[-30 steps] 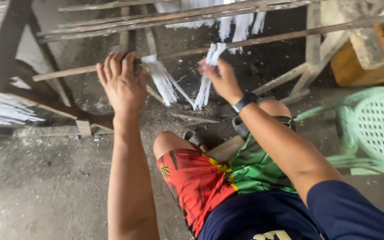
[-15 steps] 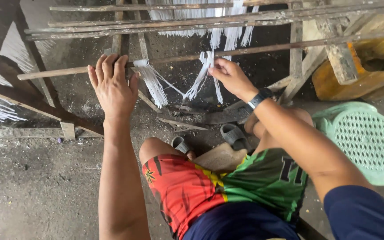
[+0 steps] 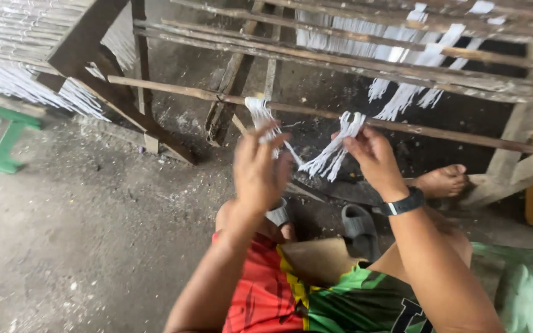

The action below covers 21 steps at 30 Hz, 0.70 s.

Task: Organizing bundles of candle wicks by tying them onto a wooden frame for production.

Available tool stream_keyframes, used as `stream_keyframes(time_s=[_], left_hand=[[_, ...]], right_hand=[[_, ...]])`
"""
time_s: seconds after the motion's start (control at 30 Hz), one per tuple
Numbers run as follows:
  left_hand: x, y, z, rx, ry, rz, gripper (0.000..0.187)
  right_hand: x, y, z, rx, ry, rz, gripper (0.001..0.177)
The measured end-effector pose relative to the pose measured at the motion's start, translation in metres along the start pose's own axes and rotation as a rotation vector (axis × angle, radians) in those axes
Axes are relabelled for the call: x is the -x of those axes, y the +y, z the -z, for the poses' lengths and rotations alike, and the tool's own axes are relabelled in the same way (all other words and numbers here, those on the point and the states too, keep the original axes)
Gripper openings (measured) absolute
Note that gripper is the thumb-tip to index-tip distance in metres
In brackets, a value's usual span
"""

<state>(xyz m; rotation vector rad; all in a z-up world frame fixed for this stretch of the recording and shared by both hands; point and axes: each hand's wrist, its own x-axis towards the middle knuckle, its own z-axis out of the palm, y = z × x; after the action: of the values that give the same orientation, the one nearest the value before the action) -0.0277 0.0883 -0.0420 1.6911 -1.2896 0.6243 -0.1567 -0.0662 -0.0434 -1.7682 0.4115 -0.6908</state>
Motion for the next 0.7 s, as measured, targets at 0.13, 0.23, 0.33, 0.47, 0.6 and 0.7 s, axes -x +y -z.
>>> stream_keyframes(time_s=[0.13,0.23,0.33,0.47,0.6,0.7], left_hand=[[0.029,0.018,-0.062,0.583,-0.152,0.300,0.044],[0.076,-0.007,-0.115,0.754,-0.264,0.526,0.049],[0.115,-0.027,-0.137,0.611,-0.434,0.632,0.053],[0.116,-0.014,-0.119,0.571,-0.465,0.781,0.054],[0.072,0.002,-0.100,0.597,-0.154,0.725,0.027],[0.030,0.020,-0.084,0.711,-0.253,0.648,0.028]], right_hand=[[-0.006,0.013,-0.004,0.000,0.002,0.062,0.026],[-0.010,0.036,-0.006,0.051,0.029,0.166,0.021],[-0.012,0.043,-0.006,0.015,0.092,0.176,0.023],[-0.005,0.035,0.002,-0.067,0.104,0.142,0.018],[0.004,0.026,0.003,-0.081,0.116,0.112,0.016],[0.006,0.023,0.010,-0.020,0.103,0.111,0.015]])
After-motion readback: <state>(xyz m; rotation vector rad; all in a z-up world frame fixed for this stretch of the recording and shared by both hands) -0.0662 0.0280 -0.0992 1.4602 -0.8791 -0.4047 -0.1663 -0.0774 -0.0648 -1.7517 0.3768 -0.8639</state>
